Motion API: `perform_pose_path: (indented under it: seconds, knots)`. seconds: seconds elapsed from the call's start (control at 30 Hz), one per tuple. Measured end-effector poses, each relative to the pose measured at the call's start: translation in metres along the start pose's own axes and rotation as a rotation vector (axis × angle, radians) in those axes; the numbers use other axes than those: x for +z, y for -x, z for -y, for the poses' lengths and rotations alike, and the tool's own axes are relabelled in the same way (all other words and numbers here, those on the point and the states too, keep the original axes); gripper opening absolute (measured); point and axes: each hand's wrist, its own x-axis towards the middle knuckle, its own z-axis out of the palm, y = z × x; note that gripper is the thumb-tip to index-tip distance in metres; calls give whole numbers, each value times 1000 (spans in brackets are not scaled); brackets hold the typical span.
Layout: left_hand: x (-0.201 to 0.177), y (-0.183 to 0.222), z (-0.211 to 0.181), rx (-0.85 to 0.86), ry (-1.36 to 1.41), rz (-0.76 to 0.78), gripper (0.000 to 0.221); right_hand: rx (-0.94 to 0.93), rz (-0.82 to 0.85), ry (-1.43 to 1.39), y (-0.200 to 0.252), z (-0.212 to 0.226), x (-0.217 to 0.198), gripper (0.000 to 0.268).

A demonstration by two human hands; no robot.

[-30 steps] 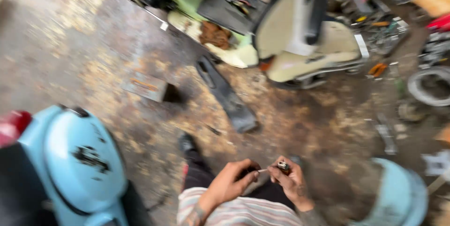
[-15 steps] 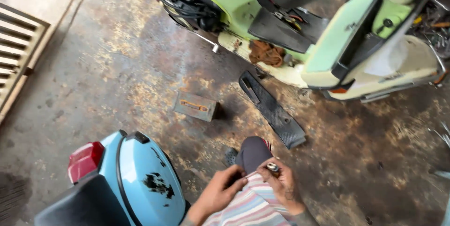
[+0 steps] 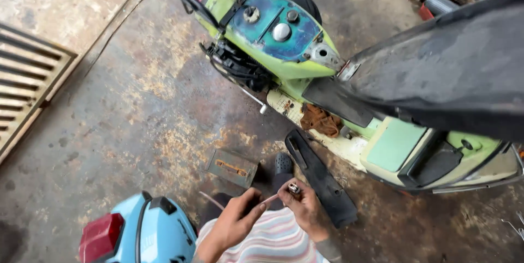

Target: Repairing a scooter by using a screwdriver to adjust components and manipulating a hose

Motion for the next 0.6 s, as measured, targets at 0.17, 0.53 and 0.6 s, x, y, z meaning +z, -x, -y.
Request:
perform_pose_path:
  seconds: [0.17,0.53,0.6]
  knots:
    - [-45,-45,-44,91,-51,22,22,-27,14,43,-54,-9,-24,26]
    - [-190,-213,88,-22,-387,80,19,797,-117,761,-108,-274,-44,71]
    - [-234,-253,198,-64,-501,265,38,472,-194,638,-121,-413,-21,48]
